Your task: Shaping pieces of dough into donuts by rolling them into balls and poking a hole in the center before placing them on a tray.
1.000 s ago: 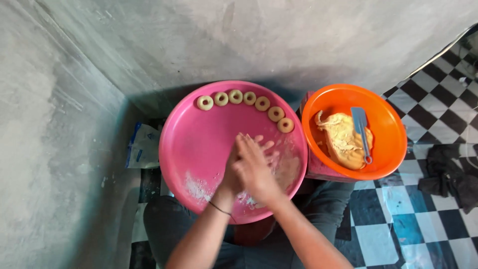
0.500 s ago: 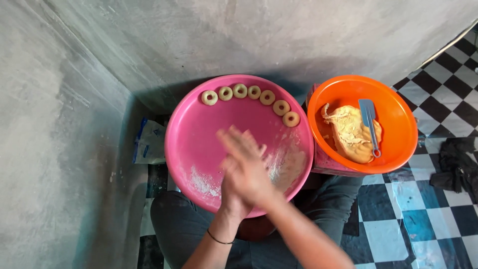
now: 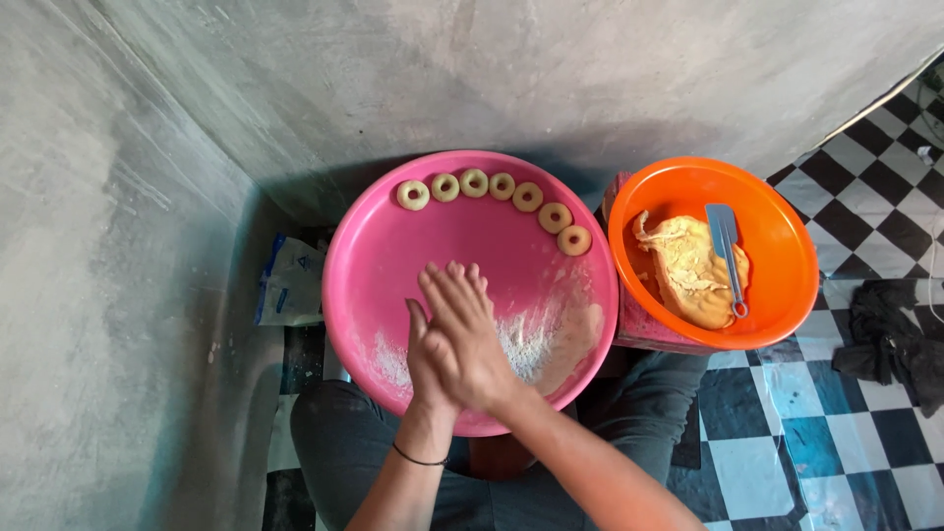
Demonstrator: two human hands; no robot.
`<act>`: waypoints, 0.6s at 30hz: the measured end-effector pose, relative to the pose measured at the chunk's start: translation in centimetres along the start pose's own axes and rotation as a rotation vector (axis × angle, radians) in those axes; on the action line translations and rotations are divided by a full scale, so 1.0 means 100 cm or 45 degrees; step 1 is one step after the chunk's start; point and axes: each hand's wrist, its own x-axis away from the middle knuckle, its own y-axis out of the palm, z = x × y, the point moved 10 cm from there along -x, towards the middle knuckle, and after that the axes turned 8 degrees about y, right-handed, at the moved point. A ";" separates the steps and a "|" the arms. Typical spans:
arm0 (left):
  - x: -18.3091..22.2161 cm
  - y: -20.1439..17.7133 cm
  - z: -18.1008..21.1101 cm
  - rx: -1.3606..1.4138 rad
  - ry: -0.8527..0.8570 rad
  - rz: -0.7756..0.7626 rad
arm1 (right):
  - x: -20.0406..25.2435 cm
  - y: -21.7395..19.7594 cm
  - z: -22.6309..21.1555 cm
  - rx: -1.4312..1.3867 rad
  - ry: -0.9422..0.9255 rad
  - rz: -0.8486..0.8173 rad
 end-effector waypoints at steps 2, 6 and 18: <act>0.011 -0.105 -0.004 -0.116 0.115 0.460 | -0.010 -0.004 0.019 0.068 -0.011 0.106; 0.014 0.000 0.010 -0.280 0.101 0.672 | -0.028 -0.007 0.051 0.083 0.103 0.223; 0.002 0.019 0.023 -0.669 0.275 0.510 | -0.024 -0.027 0.065 -0.234 0.274 0.374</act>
